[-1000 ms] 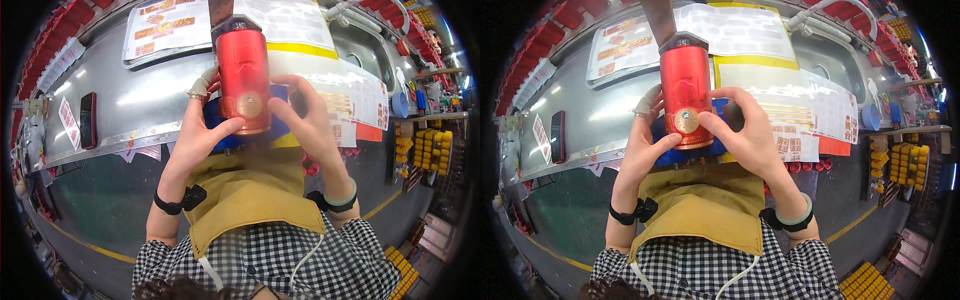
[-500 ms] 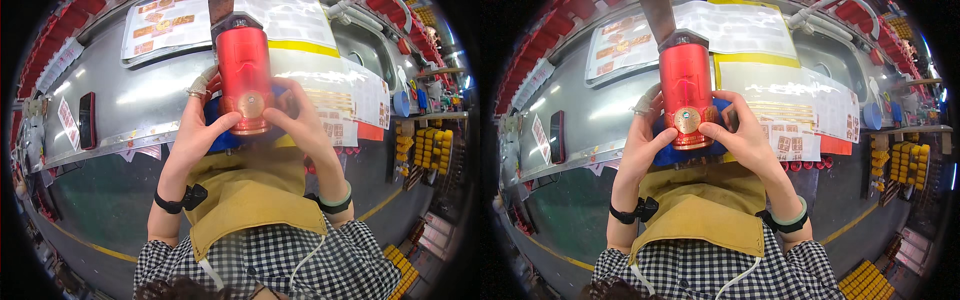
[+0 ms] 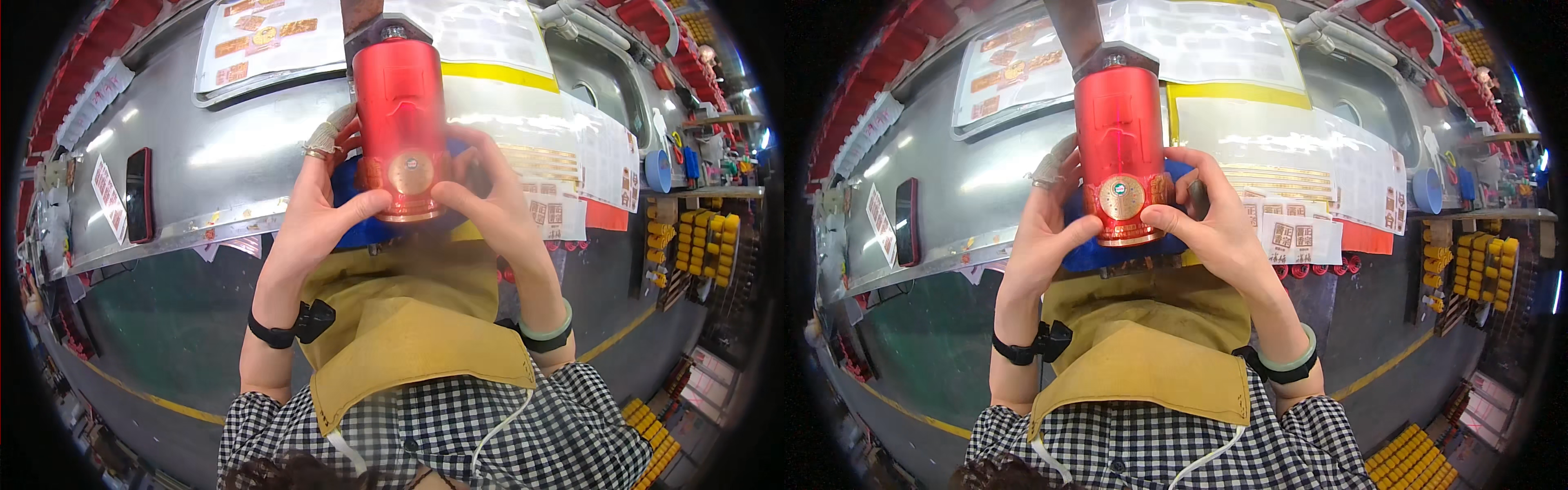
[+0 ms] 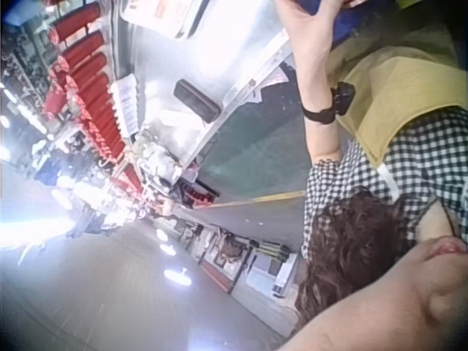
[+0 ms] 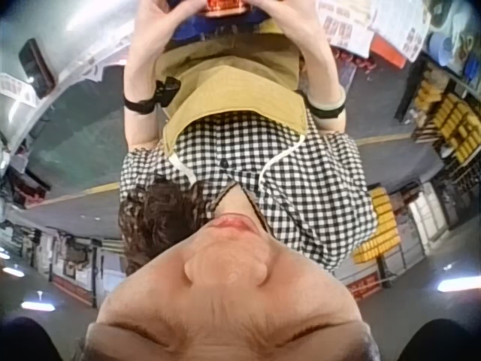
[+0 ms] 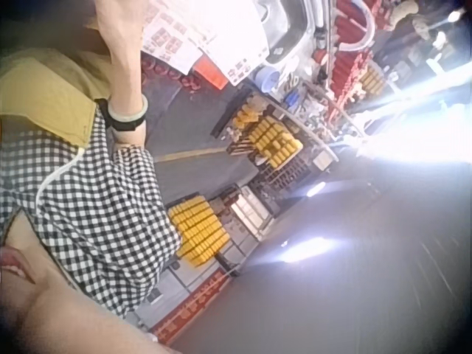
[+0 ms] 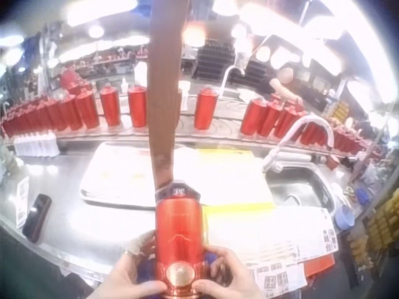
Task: Applying decorative labels and smoothing them onto red metal or plastic canisters on a production line.
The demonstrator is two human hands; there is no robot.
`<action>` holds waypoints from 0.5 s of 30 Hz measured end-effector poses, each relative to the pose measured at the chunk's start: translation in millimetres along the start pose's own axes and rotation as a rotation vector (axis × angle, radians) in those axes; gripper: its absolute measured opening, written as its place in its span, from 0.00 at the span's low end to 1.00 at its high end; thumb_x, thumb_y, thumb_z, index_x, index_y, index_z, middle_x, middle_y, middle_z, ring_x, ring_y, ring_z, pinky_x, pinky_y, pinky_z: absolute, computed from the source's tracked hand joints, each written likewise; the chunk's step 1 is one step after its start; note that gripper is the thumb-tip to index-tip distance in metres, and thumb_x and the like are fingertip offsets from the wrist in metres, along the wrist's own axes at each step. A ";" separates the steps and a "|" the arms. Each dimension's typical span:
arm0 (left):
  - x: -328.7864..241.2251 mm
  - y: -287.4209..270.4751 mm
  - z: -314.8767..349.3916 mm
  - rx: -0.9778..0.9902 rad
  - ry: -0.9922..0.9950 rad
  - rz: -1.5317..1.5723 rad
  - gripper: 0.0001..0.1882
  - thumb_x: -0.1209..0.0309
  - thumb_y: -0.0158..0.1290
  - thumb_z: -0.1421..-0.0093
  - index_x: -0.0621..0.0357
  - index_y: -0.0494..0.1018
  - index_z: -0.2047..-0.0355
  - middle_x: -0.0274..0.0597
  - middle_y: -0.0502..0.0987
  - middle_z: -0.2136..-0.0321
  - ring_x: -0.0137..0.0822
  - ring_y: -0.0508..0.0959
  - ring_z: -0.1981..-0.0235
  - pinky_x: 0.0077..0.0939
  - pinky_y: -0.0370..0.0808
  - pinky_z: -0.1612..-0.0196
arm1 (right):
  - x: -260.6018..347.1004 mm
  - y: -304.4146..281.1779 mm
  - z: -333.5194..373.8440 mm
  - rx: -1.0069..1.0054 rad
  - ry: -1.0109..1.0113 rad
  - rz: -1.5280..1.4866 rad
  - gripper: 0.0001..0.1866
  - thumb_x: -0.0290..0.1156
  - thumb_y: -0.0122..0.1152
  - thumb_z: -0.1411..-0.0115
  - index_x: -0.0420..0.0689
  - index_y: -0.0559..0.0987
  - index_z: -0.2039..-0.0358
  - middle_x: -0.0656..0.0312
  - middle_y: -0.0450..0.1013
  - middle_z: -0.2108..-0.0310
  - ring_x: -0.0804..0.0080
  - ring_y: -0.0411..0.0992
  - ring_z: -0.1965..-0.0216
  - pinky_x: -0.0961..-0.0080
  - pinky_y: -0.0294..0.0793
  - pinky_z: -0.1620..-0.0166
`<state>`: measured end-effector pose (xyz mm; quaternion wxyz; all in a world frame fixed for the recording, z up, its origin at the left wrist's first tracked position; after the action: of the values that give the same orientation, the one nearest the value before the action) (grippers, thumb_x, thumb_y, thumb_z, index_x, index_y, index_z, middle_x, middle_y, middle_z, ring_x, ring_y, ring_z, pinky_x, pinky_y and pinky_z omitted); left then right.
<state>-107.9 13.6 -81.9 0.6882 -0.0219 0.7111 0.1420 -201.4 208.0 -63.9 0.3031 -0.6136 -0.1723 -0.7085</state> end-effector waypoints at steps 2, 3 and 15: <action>2.9 -0.4 -0.8 -0.027 -0.039 0.044 0.47 0.67 0.67 0.40 0.61 0.53 0.27 0.50 0.62 0.33 0.44 0.64 0.33 0.41 0.59 0.29 | -0.9 0.2 -1.4 -0.009 -0.001 0.001 0.36 0.33 0.76 0.41 0.41 0.69 0.36 0.72 0.62 0.67 0.83 0.62 0.65 0.84 0.65 0.60; 3.9 -0.4 -1.3 -0.032 -0.031 0.063 0.45 0.68 0.65 0.38 0.61 0.52 0.26 0.49 0.62 0.33 0.43 0.64 0.33 0.40 0.60 0.29 | -1.5 0.0 -1.1 -0.019 -0.003 0.000 0.35 0.33 0.75 0.41 0.41 0.69 0.36 0.71 0.63 0.67 0.84 0.62 0.65 0.85 0.66 0.61; -3.3 13.4 -1.8 -0.122 0.012 -0.102 0.48 0.66 0.71 0.46 0.63 0.57 0.30 0.49 0.67 0.36 0.42 0.69 0.37 0.39 0.66 0.33 | 2.4 -2.1 -0.2 -0.034 -0.004 0.036 0.34 0.34 0.74 0.39 0.40 0.70 0.36 0.72 0.65 0.68 0.86 0.61 0.68 0.85 0.65 0.62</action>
<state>-112.5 25.5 -76.4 0.6877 -0.1010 0.7032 0.1498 -203.1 208.9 -61.4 0.3054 -0.6229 -0.1498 -0.7045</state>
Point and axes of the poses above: each hand's wrist, its own z-axis away from the middle knuckle, its own y-axis out of the palm, x = y × z, the point moved 4 cm from there along -z, towards the middle knuckle
